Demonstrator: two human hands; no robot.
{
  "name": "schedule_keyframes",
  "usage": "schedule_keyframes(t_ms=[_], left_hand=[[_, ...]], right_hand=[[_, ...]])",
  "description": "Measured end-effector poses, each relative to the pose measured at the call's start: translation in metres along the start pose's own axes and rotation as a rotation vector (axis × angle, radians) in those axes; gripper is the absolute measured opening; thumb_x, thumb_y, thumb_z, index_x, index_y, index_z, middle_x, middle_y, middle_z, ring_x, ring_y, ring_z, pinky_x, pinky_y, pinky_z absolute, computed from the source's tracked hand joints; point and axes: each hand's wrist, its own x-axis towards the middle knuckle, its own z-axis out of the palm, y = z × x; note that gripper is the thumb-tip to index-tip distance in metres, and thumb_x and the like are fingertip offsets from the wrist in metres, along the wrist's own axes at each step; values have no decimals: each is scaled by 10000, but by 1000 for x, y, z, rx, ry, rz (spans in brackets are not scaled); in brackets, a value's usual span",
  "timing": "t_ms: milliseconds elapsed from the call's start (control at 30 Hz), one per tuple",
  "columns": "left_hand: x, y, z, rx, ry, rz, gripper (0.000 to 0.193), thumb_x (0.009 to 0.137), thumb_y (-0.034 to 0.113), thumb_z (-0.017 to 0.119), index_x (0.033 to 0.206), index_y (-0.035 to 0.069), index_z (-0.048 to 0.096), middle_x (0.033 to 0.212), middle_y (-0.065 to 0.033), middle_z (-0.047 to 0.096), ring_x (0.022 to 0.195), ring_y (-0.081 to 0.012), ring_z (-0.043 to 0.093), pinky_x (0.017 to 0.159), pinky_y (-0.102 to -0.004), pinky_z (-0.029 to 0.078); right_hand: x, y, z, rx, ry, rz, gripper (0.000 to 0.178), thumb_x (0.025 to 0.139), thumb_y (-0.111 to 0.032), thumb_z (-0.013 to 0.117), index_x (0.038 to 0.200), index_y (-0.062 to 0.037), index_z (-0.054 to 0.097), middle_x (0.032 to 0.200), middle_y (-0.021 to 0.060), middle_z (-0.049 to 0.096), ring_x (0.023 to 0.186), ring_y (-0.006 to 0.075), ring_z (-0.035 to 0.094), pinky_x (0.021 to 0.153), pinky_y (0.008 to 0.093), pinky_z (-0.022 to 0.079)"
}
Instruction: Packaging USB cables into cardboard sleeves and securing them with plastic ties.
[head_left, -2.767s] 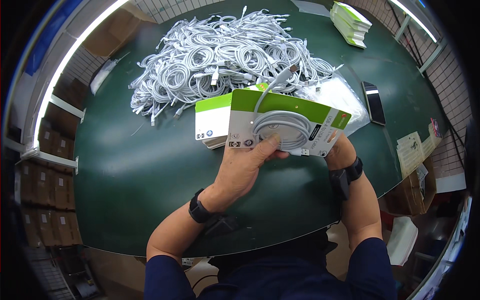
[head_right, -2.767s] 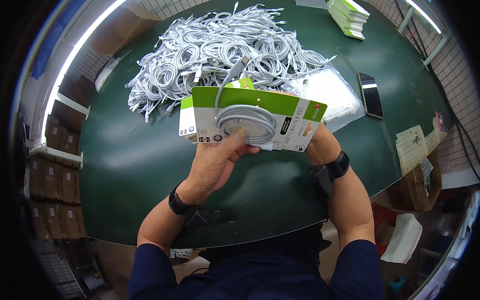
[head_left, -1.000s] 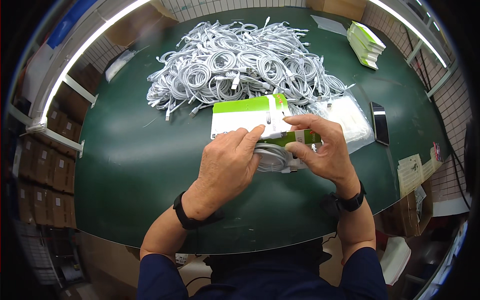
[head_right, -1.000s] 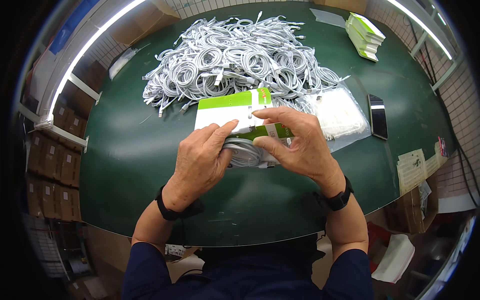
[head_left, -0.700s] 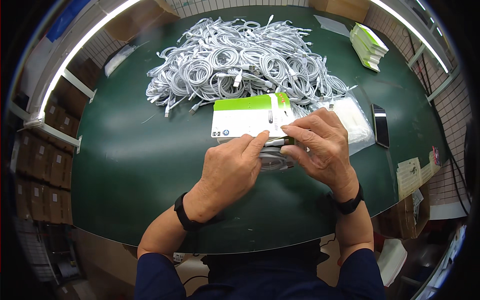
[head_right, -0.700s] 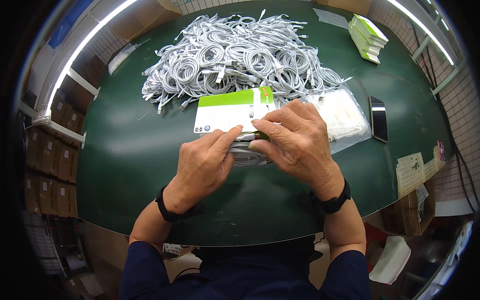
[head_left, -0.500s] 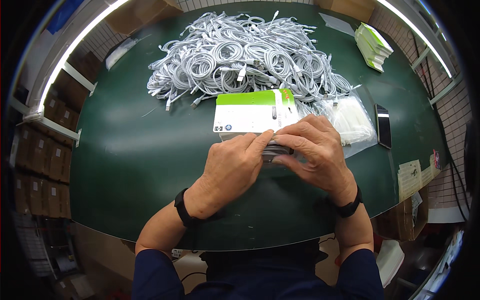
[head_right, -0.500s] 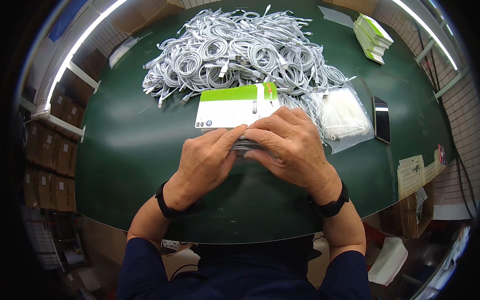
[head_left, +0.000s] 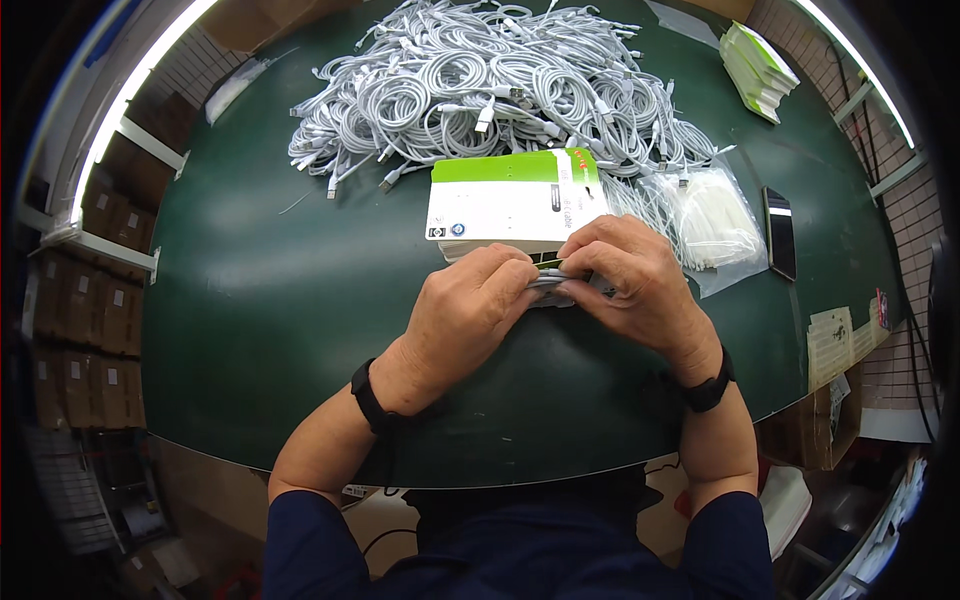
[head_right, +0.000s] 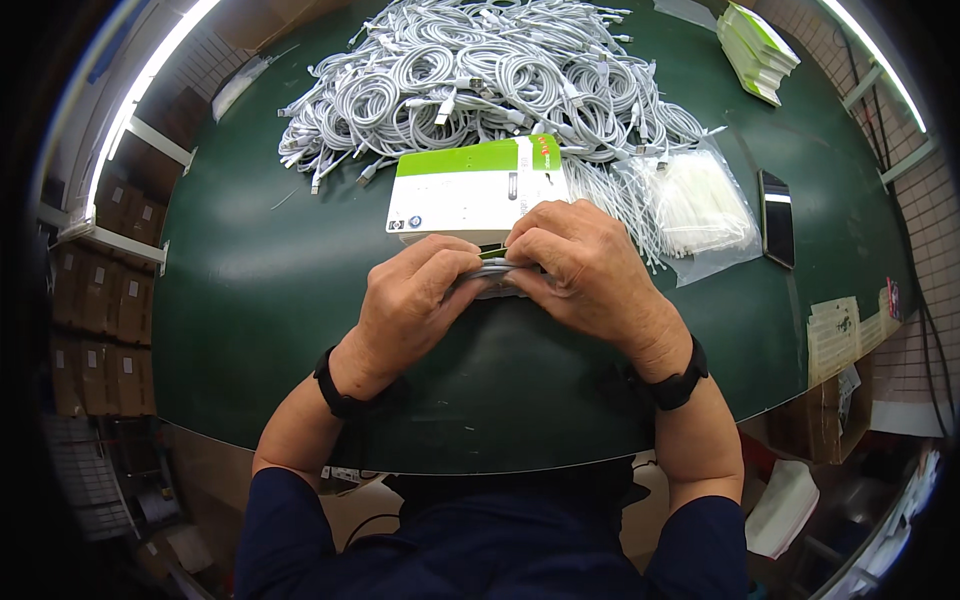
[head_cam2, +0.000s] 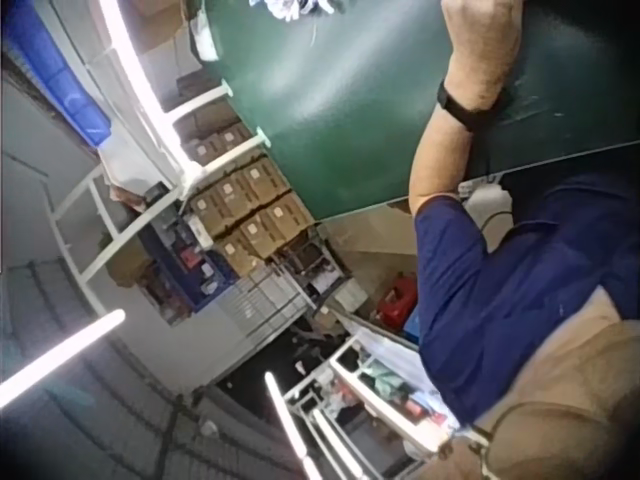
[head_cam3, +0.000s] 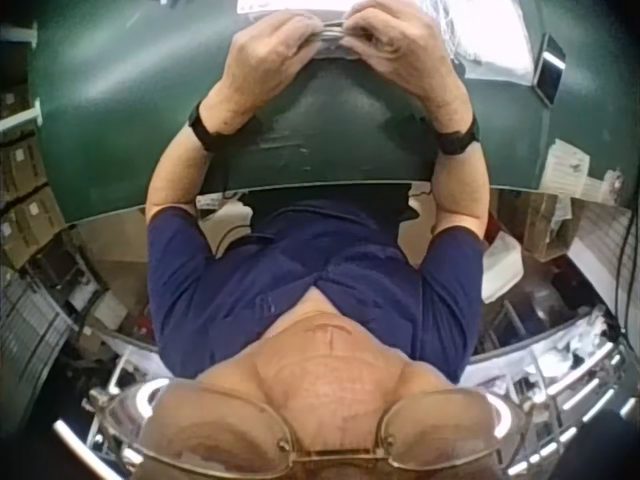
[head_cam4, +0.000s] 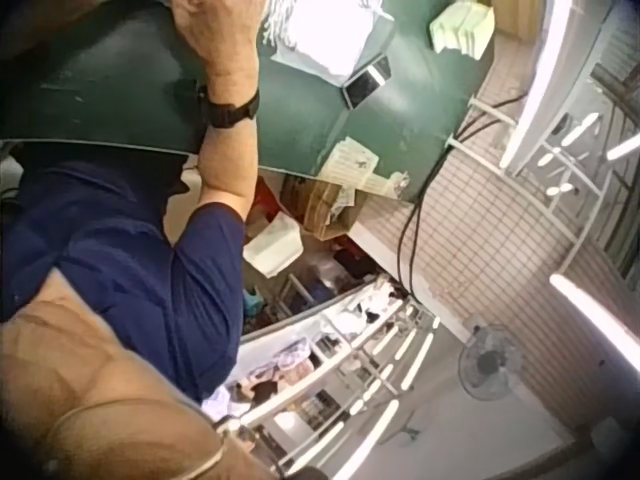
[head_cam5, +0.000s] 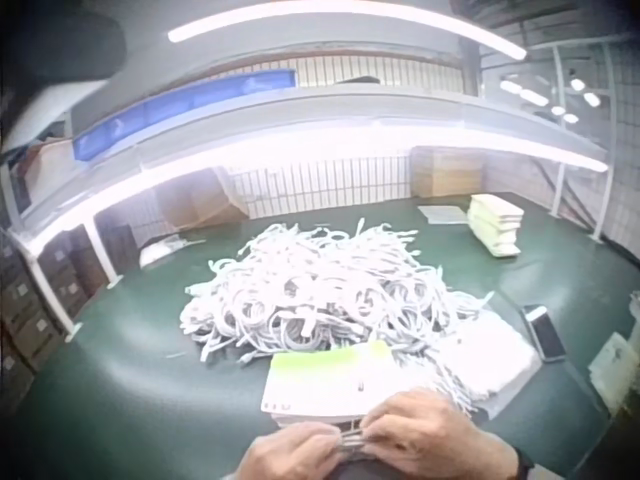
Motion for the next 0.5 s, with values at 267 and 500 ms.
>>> schedule_keyframes(t_ms=[267, 500], left_hand=[[1, -2, 4, 49, 62, 78, 227, 743, -46, 790, 936, 4, 682, 920, -115, 710, 785, -259, 710, 679, -330, 582], [1, -6, 10, 107, 97, 139, 205, 728, -56, 791, 900, -3, 693, 912, -112, 705, 780, -255, 710, 664, -333, 584]], right_hand=[[1, -1, 1, 54, 2, 37, 250, 710, -4, 805, 818, -57, 586, 918, 76, 661, 824, 274, 643, 716, 373, 511], [0, 0, 0, 44, -11, 46, 253, 706, 1, 800, 820, -55, 581, 930, 82, 655, 850, 282, 643, 729, 382, 512]])
